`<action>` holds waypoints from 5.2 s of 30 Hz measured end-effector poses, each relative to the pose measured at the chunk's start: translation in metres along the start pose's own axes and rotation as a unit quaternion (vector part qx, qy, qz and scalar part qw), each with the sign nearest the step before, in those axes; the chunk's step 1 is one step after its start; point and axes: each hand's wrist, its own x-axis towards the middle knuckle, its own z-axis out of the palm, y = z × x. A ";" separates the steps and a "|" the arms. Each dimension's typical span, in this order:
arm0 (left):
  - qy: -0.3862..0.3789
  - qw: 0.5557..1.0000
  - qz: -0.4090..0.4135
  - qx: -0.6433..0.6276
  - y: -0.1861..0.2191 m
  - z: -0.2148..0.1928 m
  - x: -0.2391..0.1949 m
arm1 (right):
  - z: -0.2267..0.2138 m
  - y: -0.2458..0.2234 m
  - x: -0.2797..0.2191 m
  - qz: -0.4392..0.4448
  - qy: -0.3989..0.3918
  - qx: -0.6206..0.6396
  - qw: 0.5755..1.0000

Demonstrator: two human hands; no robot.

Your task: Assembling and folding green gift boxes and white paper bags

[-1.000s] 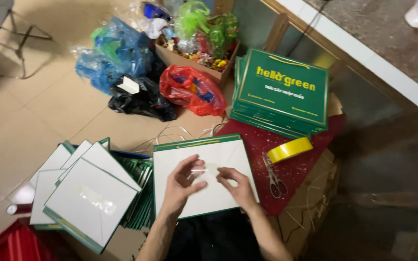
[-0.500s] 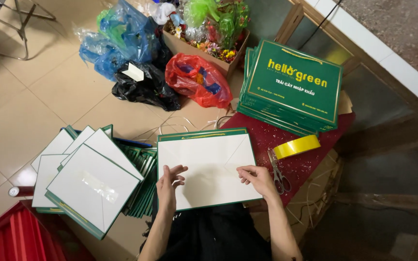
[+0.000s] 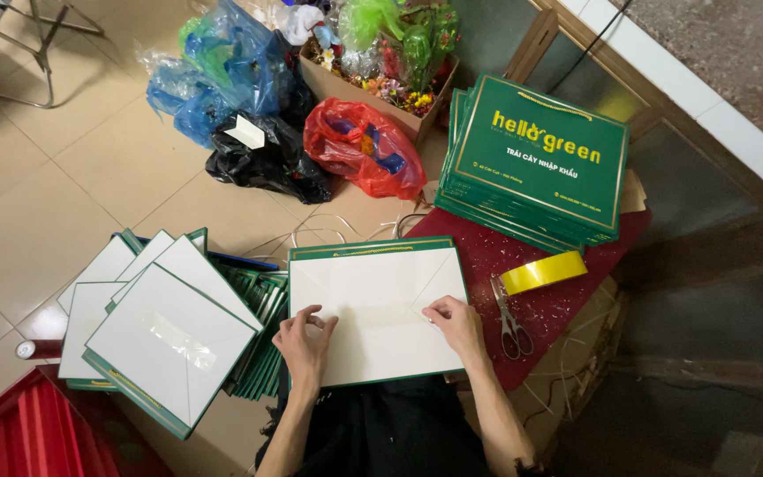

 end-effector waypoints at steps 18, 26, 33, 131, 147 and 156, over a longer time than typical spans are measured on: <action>-0.143 0.954 -0.218 -0.147 -0.008 -0.035 0.038 | 0.099 -0.086 -0.064 -0.428 -0.174 -0.318 0.828; -0.065 0.864 -0.327 -0.378 -0.068 -0.032 0.037 | 0.014 -0.033 -0.012 -0.184 -0.032 -0.294 0.937; 0.134 0.812 -0.336 -0.459 -0.178 -0.039 0.025 | -0.023 0.007 -0.042 -0.288 0.205 -0.038 0.935; -0.162 0.979 0.123 -0.017 0.201 0.367 0.208 | -0.305 0.179 0.228 0.161 0.293 -0.075 0.939; -0.268 0.952 0.039 -0.140 0.195 0.350 0.233 | -0.314 0.099 0.174 0.034 0.421 0.223 0.878; -0.344 0.705 0.069 -0.616 0.234 0.083 0.160 | -0.302 -0.022 0.053 -0.167 0.315 0.625 0.694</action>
